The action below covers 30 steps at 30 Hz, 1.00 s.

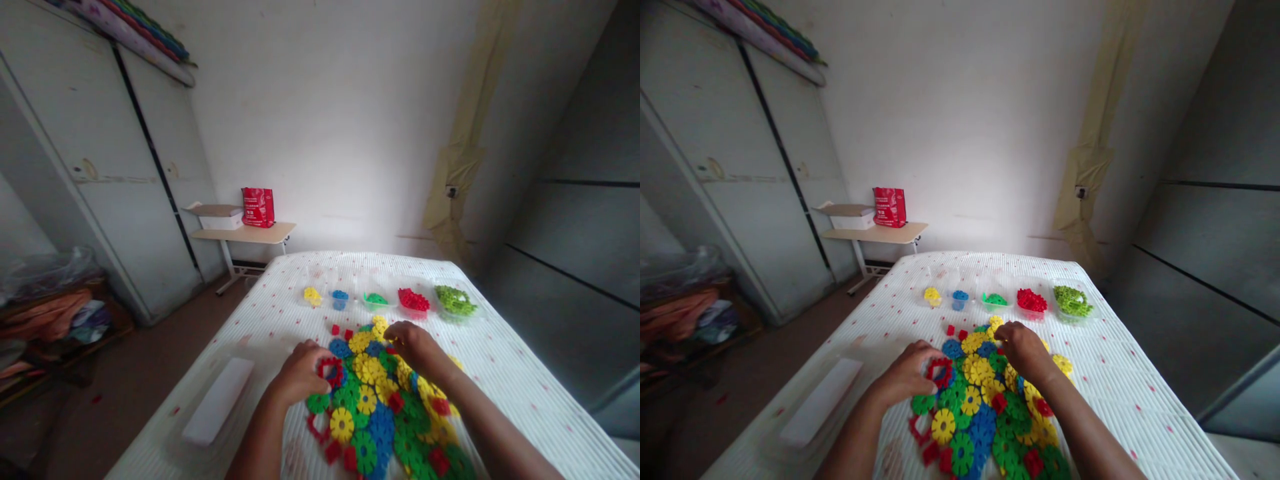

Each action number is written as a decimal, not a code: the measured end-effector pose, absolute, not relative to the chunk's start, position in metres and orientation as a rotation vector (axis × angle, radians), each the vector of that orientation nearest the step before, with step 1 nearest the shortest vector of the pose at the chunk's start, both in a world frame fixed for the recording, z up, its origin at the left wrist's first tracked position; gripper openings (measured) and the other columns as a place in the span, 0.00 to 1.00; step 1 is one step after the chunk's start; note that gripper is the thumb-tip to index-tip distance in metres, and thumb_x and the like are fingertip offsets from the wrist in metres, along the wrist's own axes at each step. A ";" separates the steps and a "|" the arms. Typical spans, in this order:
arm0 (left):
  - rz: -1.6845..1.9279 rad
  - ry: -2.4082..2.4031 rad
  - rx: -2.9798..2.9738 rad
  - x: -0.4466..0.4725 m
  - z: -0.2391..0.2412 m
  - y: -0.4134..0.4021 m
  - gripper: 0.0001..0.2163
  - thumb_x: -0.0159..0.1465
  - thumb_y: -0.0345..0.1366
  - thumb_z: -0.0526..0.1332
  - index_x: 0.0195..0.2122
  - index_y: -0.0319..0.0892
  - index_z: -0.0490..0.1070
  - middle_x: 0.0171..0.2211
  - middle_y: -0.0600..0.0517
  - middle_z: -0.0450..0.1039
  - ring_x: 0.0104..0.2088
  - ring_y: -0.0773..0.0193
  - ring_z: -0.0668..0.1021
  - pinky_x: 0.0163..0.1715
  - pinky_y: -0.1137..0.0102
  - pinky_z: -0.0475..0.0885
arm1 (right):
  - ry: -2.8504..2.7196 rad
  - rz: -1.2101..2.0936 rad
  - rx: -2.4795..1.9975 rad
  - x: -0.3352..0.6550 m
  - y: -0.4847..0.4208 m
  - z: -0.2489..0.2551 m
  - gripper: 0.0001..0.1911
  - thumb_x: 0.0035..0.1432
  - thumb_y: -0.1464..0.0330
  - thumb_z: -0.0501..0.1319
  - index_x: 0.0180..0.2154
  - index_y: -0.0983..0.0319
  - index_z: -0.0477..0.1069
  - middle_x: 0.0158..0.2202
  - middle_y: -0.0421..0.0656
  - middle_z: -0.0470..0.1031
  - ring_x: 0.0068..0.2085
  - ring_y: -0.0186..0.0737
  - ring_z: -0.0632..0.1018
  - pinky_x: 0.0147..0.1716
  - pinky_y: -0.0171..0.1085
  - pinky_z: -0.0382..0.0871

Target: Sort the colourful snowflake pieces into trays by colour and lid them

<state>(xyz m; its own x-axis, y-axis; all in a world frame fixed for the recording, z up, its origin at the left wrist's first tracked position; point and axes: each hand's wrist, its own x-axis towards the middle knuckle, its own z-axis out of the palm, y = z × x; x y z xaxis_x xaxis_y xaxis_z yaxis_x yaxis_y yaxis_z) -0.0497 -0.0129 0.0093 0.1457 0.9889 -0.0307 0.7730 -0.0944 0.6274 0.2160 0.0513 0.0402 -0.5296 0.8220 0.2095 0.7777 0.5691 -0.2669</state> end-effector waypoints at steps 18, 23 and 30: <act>0.838 1.807 1.708 -0.050 0.001 -0.003 0.17 0.49 0.32 0.61 0.43 0.41 0.70 0.41 0.50 0.72 0.42 0.62 0.73 0.42 0.72 0.66 | -2.701 0.140 -1.444 0.117 0.092 0.024 0.17 0.51 0.71 0.56 0.43 0.61 0.72 0.42 0.49 0.77 0.42 0.45 0.77 0.39 0.38 0.67; 0.911 1.904 1.597 -0.048 0.004 0.000 0.22 0.52 0.33 0.59 0.49 0.40 0.65 0.44 0.47 0.71 0.42 0.62 0.73 0.42 0.72 0.66 | -2.748 0.074 -1.373 0.113 0.099 0.034 0.22 0.52 0.74 0.53 0.50 0.61 0.68 0.47 0.48 0.73 0.45 0.42 0.75 0.43 0.36 0.66; 0.908 1.941 1.551 -0.048 0.004 0.001 0.24 0.55 0.37 0.57 0.54 0.41 0.60 0.43 0.49 0.72 0.41 0.64 0.75 0.39 0.74 0.66 | -2.921 0.019 -1.222 0.091 0.094 0.026 0.16 0.54 0.70 0.55 0.45 0.59 0.71 0.43 0.49 0.74 0.40 0.44 0.77 0.37 0.38 0.68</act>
